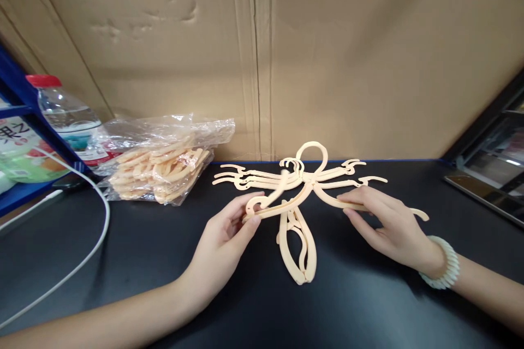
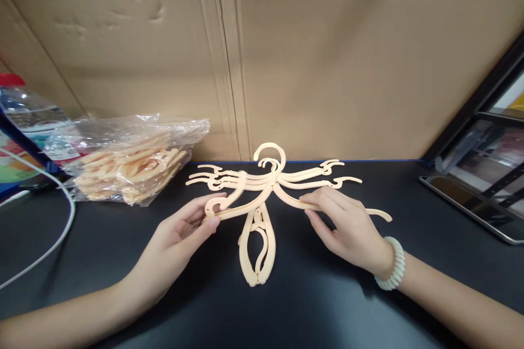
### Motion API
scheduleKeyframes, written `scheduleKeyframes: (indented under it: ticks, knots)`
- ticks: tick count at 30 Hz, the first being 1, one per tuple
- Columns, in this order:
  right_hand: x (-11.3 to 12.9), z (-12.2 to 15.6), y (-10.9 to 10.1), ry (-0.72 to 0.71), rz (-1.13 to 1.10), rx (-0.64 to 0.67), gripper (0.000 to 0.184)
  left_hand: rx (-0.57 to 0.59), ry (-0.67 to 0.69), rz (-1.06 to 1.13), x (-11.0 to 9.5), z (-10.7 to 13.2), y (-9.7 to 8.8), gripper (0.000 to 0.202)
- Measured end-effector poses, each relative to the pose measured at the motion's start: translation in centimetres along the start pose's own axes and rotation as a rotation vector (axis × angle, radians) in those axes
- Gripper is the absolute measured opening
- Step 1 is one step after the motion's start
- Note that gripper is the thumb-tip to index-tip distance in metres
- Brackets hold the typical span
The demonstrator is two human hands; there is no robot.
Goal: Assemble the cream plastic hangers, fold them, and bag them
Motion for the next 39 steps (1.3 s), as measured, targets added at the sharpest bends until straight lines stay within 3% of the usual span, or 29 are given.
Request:
scheduleKeyframes:
  ticks: [7,12,19,22,27,32,34,39]
  knots:
    - [-0.4,-0.4,-0.1,-0.053,0.315,0.055,0.014,-0.108,-0.051,0.048,0.8,0.2,-1.3,0.026]
    - [-1.4,-0.4,0.1,0.065,0.664,0.119,0.025,-0.133,-0.066,0.140,1.3,0.2,-1.5,0.025]
    - [-1.7,0.3,0.1,0.192,0.805,0.117,0.027,-0.160,-0.097,0.234,1.5,0.5,-1.4,0.028]
    - [-1.0,0.1,0.0,0.140,0.713,0.096,0.027,-0.172,-0.106,0.270,1.8,0.5,-1.5,0.030]
    - [-0.9,0.2,0.3,0.084,0.336,0.087,0.023,-0.197,-0.100,0.293,2.0,0.3,-1.8,0.032]
    - [-0.7,0.0,-0.4,0.016,0.108,0.037,0.015,-0.207,-0.095,0.288,2.1,0.4,-2.0,0.032]
    - [-1.1,-0.1,-0.4,0.049,0.013,0.042,0.010,-0.205,-0.093,0.285,2.1,0.4,-2.0,0.032]
    - [-3.5,0.2,1.3,0.304,-0.304,0.149,0.024,-0.205,-0.079,0.284,1.8,0.3,-1.8,0.032]
Point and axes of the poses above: each hand's wrist, its own z-axis away from the middle knuckle, its own y-axis out of the palm, x = y × z, the point moved 9 cm from there along -z, towards the middle knuckle, and after that the axes turned 10 degrees about x, right-handed, at the moved point
